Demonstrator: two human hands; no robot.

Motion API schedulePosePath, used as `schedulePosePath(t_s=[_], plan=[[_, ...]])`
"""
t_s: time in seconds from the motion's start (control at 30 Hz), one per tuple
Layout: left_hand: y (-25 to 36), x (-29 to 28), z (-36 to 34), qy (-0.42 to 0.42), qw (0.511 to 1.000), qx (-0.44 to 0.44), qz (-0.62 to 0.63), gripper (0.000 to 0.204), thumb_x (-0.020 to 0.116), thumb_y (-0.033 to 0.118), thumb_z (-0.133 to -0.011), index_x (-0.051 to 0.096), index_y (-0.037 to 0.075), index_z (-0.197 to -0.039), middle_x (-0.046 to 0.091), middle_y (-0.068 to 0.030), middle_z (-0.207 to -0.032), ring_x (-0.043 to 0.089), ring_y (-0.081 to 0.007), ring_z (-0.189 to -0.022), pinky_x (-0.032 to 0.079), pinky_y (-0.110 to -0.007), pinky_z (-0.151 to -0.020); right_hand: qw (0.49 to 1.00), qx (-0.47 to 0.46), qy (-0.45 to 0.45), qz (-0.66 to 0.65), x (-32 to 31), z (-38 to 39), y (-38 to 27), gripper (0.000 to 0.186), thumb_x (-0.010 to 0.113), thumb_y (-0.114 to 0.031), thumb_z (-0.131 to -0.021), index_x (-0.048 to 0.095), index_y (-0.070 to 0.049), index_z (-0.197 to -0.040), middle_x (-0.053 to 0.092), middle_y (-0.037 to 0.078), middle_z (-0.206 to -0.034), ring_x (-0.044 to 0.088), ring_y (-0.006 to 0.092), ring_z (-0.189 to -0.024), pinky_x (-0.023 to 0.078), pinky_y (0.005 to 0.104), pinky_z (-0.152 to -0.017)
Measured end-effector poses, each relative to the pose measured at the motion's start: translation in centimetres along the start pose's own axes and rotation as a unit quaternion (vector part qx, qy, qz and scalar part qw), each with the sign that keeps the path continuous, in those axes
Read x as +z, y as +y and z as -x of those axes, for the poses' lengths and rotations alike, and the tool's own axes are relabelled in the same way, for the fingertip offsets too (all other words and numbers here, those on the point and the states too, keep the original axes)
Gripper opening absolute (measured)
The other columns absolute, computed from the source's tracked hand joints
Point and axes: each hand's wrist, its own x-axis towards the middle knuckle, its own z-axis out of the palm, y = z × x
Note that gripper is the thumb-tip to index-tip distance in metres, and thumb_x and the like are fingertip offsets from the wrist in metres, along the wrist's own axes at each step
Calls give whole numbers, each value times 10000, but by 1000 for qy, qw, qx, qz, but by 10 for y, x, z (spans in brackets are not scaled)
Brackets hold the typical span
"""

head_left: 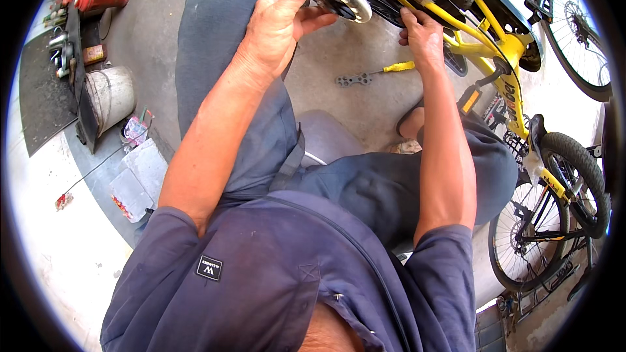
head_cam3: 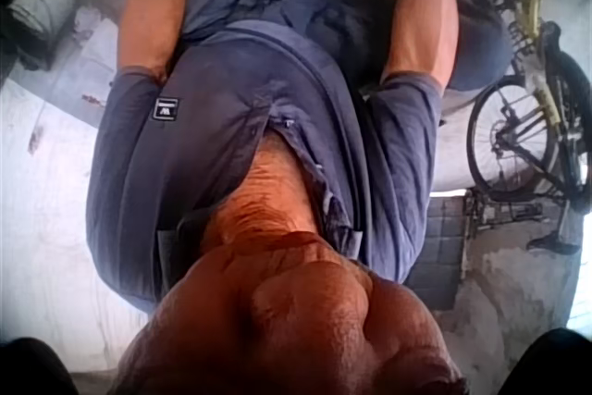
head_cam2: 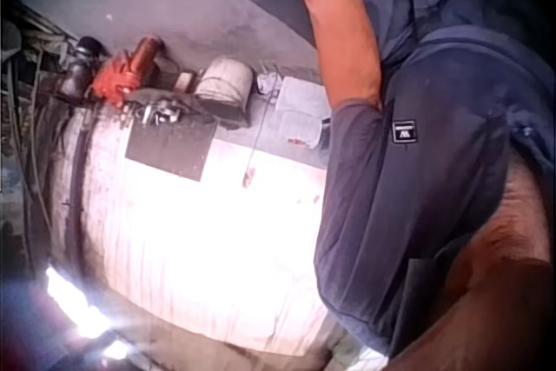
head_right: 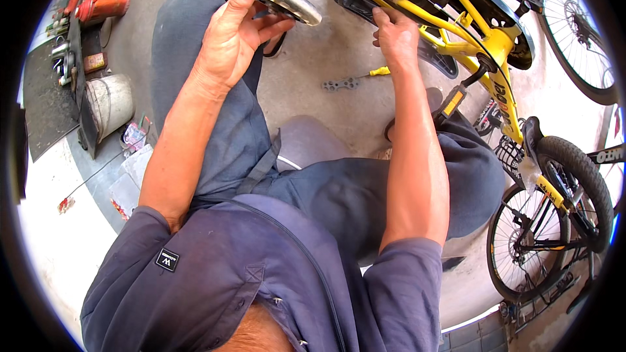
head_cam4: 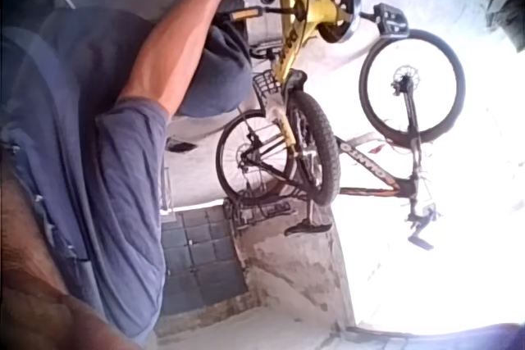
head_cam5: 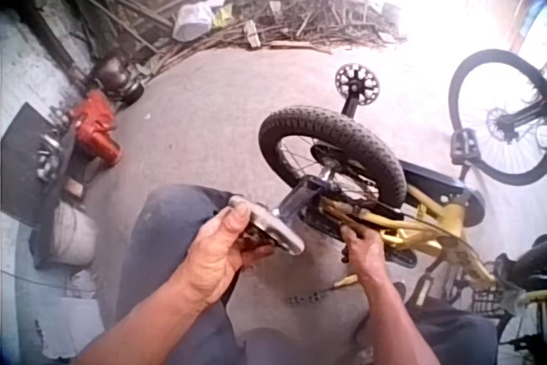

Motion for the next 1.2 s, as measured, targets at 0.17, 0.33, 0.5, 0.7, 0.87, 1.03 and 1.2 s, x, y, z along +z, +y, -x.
schedulePosePath(t_s=[0.17,0.33,0.5,0.7,0.87,1.03,1.2], plan=[[-2,0,-1,-7,1000,3,2,467,572,436,-933,573,-5,-1087,568,-124,-1017,583,-236,-987,520,-415,-918,983,-69,43,166,0,9,-15,351,650,-321,-881,691,5,-1005,629,37,-726,523,83,-546,480,257,-514],[-2,-2,-2,-12,1000,3,1,466,572,438,-932,575,-2,-1087,572,-125,-1011,583,-237,-993,516,-417,-923,889,-272,80,360,14,27,-52,343,619,-403,-845,717,-94,-959,652,188,-745,652,360,-757,519,404,-692],[-2,1,-3,-8,1000,12,-9,476,579,444,-927,571,-3,-1088,572,-124,-1009,583,-237,-1000,514,-415,-926,828,-349,92,430,30,41,-59,247,593,-304,-882,710,-88,-898,673,147,-795,656,336,-762,511,420,-688],[-1,0,-3,-5,1000,7,-11,490,592,452,-917,564,-6,-1087,567,-124,-1013,582,-236,-998,517,-413,-922,911,-255,124,298,13,48,-58,292,634,-329,-855,720,-79,-979,695,148,-832,674,316,-810,511,359,-755],[-4,4,-4,-2,1000,13,-17,495,594,454,-915,561,-9,-1084,564,-129,-1015,585,-237,-987,519,-405,-918,934,-184,91,291,-5,52,-62,266,616,-321,-849,728,-94,-933,676,179,-805,657,353,-801,507,403,-759],[-2,3,-2,14,1000,0,-17,495,589,454,-919,563,-11,-1085,570,-124,-1015,593,-233,-976,526,-388,-900,865,-263,-70,421,-35,95,-126,229,604,-236,-834,702,-40,-899,650,195,-748,645,358,-775,501,425,-732],[0,5,-5,9,1000,-2,-18,495,582,451,-924,561,-19,-1079,558,-120,-1001,593,-241,-961,527,-397,-889,836,-343,-109,415,-61,189,-201,128,694,-80,-726,651,13,-802,527,121,-631,560,242,-540,417,342,-519]])
